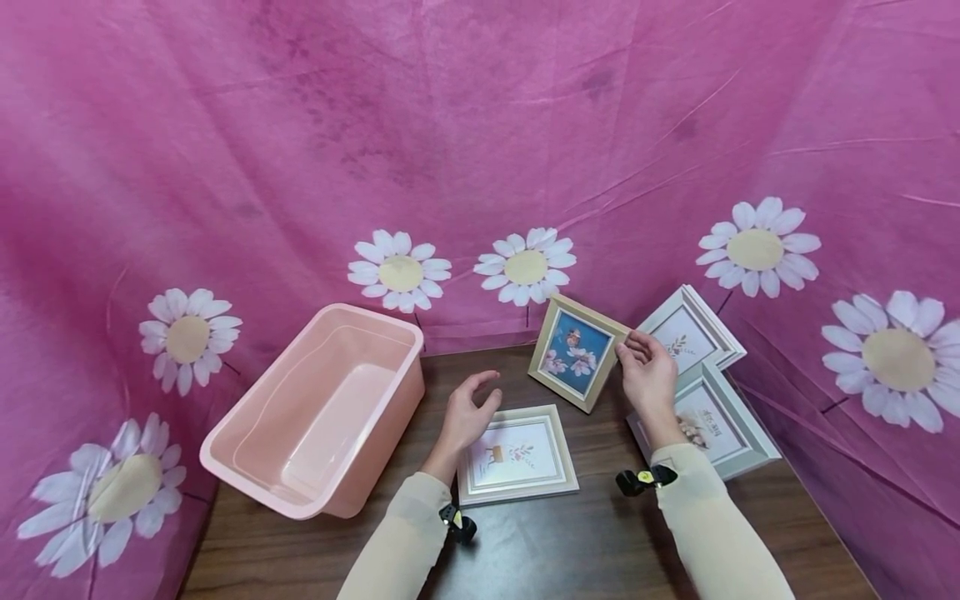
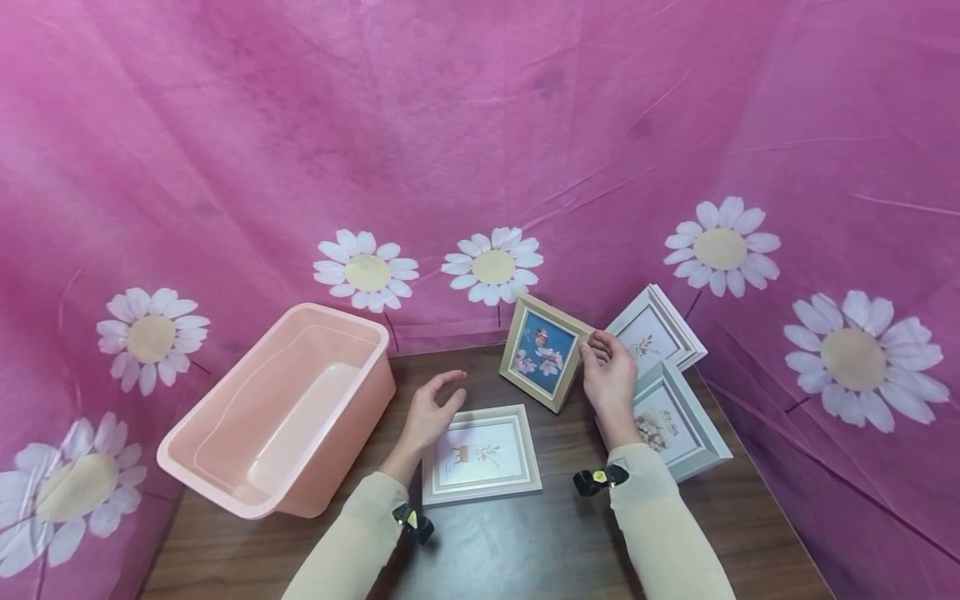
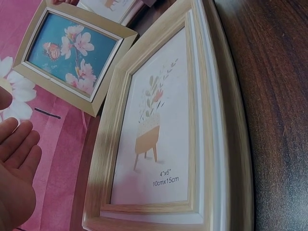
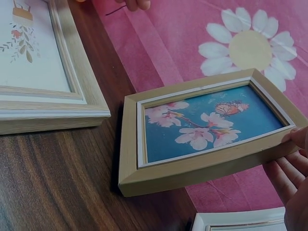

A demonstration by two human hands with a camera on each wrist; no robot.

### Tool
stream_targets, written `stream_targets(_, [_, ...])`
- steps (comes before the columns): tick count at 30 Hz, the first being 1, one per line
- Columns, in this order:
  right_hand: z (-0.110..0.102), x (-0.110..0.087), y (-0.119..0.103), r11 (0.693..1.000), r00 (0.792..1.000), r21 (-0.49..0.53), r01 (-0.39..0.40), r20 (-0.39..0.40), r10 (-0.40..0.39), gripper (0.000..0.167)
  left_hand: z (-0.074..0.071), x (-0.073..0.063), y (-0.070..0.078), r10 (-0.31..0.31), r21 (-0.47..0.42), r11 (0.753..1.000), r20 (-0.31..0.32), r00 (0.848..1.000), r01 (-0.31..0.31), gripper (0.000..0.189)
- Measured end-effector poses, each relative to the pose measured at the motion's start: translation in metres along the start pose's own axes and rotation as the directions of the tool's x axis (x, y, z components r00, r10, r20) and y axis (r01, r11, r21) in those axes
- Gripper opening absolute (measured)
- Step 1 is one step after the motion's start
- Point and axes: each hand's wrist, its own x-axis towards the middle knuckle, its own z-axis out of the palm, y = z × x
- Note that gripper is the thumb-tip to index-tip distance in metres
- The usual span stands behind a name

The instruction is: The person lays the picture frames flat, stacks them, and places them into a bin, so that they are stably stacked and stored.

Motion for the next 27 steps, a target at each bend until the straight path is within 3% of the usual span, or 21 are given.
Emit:
stream_targets(18, [-0.006,-0.008,-0.011,0.999,0.999,0.014,0.051,-0.007,-0.051,0.037,-0.001,-0.002,-0.003,0.028,-0.021,0.999,-0.012,1.0,-0.028,0.038])
stream_targets(27, [-0.009,-0.011,-0.019,0.996,0.995,0.034,0.084,-0.05,-0.083,0.035,-0.003,-0.003,0.0,0.034,-0.056,0.998,-0.029,0.999,-0.036,0.037])
